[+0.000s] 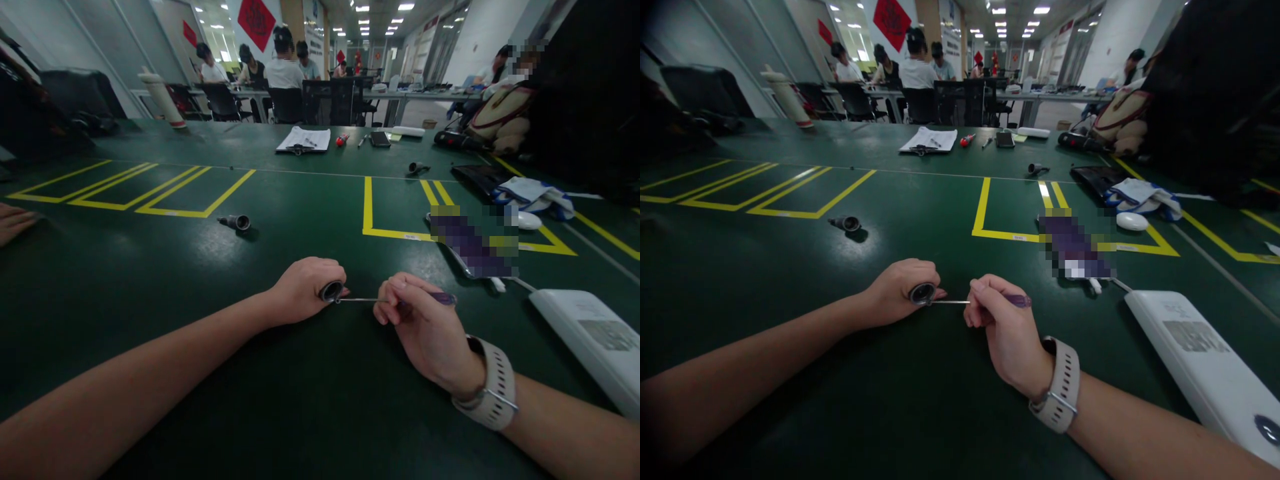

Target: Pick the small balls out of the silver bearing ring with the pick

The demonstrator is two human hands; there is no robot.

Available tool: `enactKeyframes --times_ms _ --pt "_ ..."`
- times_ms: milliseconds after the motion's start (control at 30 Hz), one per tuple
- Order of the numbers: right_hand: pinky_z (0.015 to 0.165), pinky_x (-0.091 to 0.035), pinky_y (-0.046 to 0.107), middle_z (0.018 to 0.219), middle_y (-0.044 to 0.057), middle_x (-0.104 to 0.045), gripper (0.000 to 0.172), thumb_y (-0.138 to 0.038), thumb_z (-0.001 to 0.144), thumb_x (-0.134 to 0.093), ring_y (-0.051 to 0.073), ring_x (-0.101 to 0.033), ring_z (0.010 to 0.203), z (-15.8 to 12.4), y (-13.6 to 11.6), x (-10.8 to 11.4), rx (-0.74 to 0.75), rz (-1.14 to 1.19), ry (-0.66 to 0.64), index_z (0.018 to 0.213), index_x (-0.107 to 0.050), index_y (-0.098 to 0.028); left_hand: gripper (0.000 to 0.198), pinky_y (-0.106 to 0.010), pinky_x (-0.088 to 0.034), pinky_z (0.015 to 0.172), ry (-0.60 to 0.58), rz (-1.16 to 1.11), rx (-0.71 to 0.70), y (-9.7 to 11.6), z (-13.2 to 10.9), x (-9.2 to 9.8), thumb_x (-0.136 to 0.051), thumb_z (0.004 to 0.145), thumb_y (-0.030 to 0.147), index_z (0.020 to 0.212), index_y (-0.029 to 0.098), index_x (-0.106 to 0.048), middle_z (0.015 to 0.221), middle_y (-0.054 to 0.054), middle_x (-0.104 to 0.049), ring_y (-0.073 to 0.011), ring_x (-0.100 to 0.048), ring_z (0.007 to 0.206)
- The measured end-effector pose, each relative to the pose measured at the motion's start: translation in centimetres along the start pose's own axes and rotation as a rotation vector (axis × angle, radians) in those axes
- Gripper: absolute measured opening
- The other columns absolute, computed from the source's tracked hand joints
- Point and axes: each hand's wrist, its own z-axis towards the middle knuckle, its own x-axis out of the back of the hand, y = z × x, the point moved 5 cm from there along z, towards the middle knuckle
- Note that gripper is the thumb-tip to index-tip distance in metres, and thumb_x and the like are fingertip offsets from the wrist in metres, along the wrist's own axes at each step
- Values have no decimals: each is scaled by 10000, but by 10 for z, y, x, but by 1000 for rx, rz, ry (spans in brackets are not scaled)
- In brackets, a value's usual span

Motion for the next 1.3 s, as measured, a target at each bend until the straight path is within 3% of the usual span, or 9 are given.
enactKeyframes --times_ms 400,667,867,1000,1133,1300 --pt "529 -319 274 541 -34 -486 310 -317 869 -539 118 -436 539 -4 4 10 86 -440 -40 588 -544 -187 186 -222 -353 562 12 -99 54 2 1 2 -570 823 257 682 158 -499 645 29 -517 -96 -479 590" --pt "518 -319 280 547 -31 -481 309 -307 877 -524 121 -438 535 -7 -1 10 139 -431 -37 592 -541 -188 185 -221 -349 554 -45 -98 22 6 2 -1 -579 818 266 685 160 -504 640 34 -516 -93 -471 584" --pt "537 -344 289 563 -28 -462 255 -278 871 -519 132 -434 549 -13 -6 5 238 -301 -86 631 -544 -194 183 -216 -353 544 86 -126 54 1 1 4 -602 799 243 677 157 -495 640 35 -503 -88 -472 574" --pt "579 -376 282 666 -8 -529 171 -272 870 -536 141 -490 640 -18 -11 -5 293 -497 -136 723 -569 -192 195 -209 -340 523 178 -137 77 -1 0 7 -605 792 238 669 163 -474 621 46 -469 -81 -450 554" --pt "564 -394 253 693 -5 -562 126 -231 869 -530 123 -503 627 -21 -12 -17 255 -713 -221 767 -582 -178 215 -213 -334 517 195 -98 76 -1 -1 8 -608 792 275 658 165 -480 608 46 -471 -82 -442 542" --pt "583 -410 242 702 -5 -573 123 -198 867 -527 116 -530 643 -22 -16 -19 333 -816 -154 765 -588 -169 175 -230 -347 554 195 -37 25 1 -1 7 -604 790 257 682 162 -504 627 39 -492 -90 -455 560"
